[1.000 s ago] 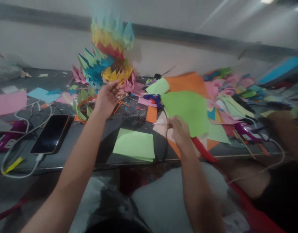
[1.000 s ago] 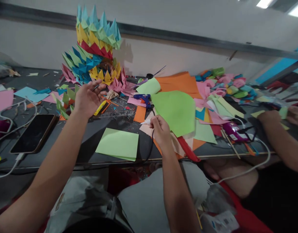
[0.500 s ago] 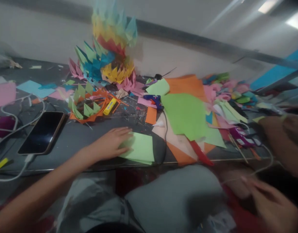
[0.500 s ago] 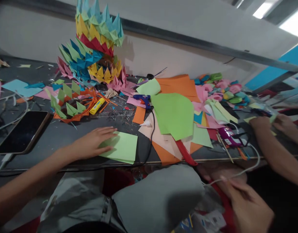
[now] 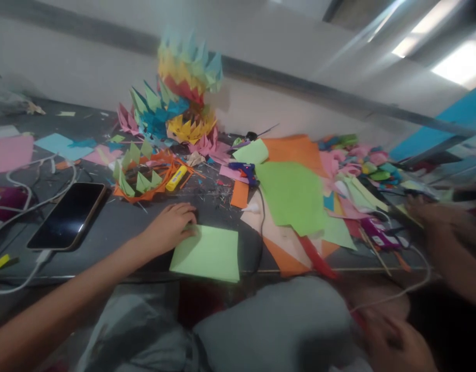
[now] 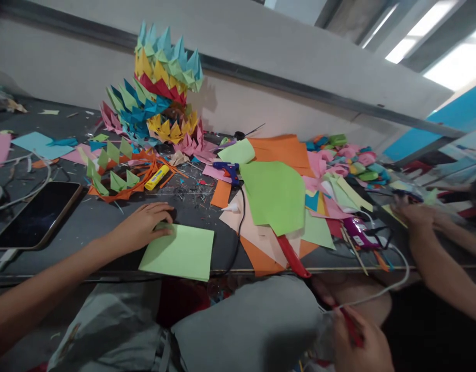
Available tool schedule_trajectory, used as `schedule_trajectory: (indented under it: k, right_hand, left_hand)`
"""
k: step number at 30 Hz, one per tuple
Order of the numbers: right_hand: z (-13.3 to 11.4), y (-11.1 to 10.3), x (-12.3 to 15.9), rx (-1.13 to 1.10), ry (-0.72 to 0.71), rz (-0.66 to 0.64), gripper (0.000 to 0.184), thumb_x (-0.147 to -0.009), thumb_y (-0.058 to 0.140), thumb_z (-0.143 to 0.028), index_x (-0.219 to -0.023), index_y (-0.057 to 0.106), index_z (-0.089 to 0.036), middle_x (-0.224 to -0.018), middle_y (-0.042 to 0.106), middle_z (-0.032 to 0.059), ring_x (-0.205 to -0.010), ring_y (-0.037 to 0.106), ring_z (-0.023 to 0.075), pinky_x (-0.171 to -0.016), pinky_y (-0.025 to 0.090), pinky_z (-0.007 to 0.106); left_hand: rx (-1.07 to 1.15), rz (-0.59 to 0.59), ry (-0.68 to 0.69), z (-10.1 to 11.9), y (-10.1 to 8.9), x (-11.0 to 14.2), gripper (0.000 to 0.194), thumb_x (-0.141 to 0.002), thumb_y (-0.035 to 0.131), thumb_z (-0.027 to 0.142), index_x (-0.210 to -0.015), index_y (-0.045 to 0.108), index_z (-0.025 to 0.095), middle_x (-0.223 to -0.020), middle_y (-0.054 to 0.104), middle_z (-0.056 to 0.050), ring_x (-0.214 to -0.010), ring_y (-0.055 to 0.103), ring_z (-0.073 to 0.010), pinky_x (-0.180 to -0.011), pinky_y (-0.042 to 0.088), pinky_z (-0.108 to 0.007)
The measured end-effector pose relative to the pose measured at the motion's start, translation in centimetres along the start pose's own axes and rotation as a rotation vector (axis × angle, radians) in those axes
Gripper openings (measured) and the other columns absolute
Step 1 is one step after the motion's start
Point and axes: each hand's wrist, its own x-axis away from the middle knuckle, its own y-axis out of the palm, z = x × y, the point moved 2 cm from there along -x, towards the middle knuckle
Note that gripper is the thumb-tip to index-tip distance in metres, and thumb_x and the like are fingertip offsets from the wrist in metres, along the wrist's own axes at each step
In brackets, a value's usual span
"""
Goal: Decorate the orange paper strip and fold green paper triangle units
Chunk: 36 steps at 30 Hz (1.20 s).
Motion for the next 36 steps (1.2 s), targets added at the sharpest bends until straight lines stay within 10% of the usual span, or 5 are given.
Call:
schedule_trajectory:
  k: [8, 12, 22, 30, 36]
  right_hand:
    - [-21.9, 5.5, -4.0, -0.235, -0.932, -0.295, 0.015, -0.090, 0.047, -0.021, -0.091, 0.061, -0.017, -0.093, 0.066, 0.0073, -0.088, 0.059, 0.0207, -0.078, 0.044, 0.035]
    - [-26.9, 6.0, -4.3, -0.074, -1.218, -0.553, 0.013, -0.085, 0.051, -0.017, -0.075, 0.059, -0.016, -0.071, 0.062, 0.0037, -0.064, 0.053, 0.0178, -0.059, 0.036, 0.032]
    - [-25.4, 3.6, -2.7, -0.374, -1.258, -0.599, 0.031, -0.092, 0.036, -0.020, -0.066, 0.053, -0.018, -0.060, 0.054, -0.0007, -0.054, 0.042, 0.0134, -0.052, 0.023, 0.031]
    - [-23.6, 4.5, -2.1, -0.433, -1.196, -0.592, 0.033, -0.094, 0.032, -0.021, -0.071, 0.056, -0.018, -0.062, 0.057, 0.0006, -0.057, 0.046, 0.0129, -0.055, 0.028, 0.028]
    - [-22.2, 4.9, -3.5, -0.659, -0.875, -0.571, 0.031, -0.093, 0.036, -0.021, -0.073, 0.059, -0.017, -0.067, 0.062, 0.0038, -0.063, 0.056, 0.0134, -0.058, 0.043, 0.025]
  left_hand:
    - [0.330, -0.052, -0.015, 2.3, -2.0, 0.5, 0.010, -0.084, 0.051, 0.018, -0.081, 0.061, 0.020, -0.080, 0.066, -0.001, -0.074, 0.060, -0.0160, -0.068, 0.042, -0.026]
    - [0.343, 0.080, 0.030, 4.2, -3.6, 2.1, 0.010, -0.085, 0.051, 0.022, -0.079, 0.059, 0.019, -0.075, 0.064, -0.001, -0.072, 0.057, -0.0154, -0.067, 0.041, -0.026]
    - [0.387, 0.185, 0.345, 5.9, -4.6, 4.6, 0.011, -0.084, 0.052, 0.014, -0.086, 0.061, 0.021, -0.071, 0.066, 0.001, -0.066, 0.058, -0.0120, -0.072, 0.043, -0.027]
    - [0.239, 0.131, 0.292, 3.5, -5.0, 4.7, 0.013, -0.084, 0.055, 0.020, -0.086, 0.066, 0.026, -0.076, 0.070, 0.003, -0.071, 0.062, -0.0123, -0.089, 0.041, -0.035]
    - [0.366, 0.607, -0.271, -1.2, -7.4, 6.1, 0.009, -0.080, 0.058, 0.032, -0.083, 0.067, 0.031, -0.078, 0.071, 0.002, -0.072, 0.065, -0.0221, -0.071, 0.051, -0.037]
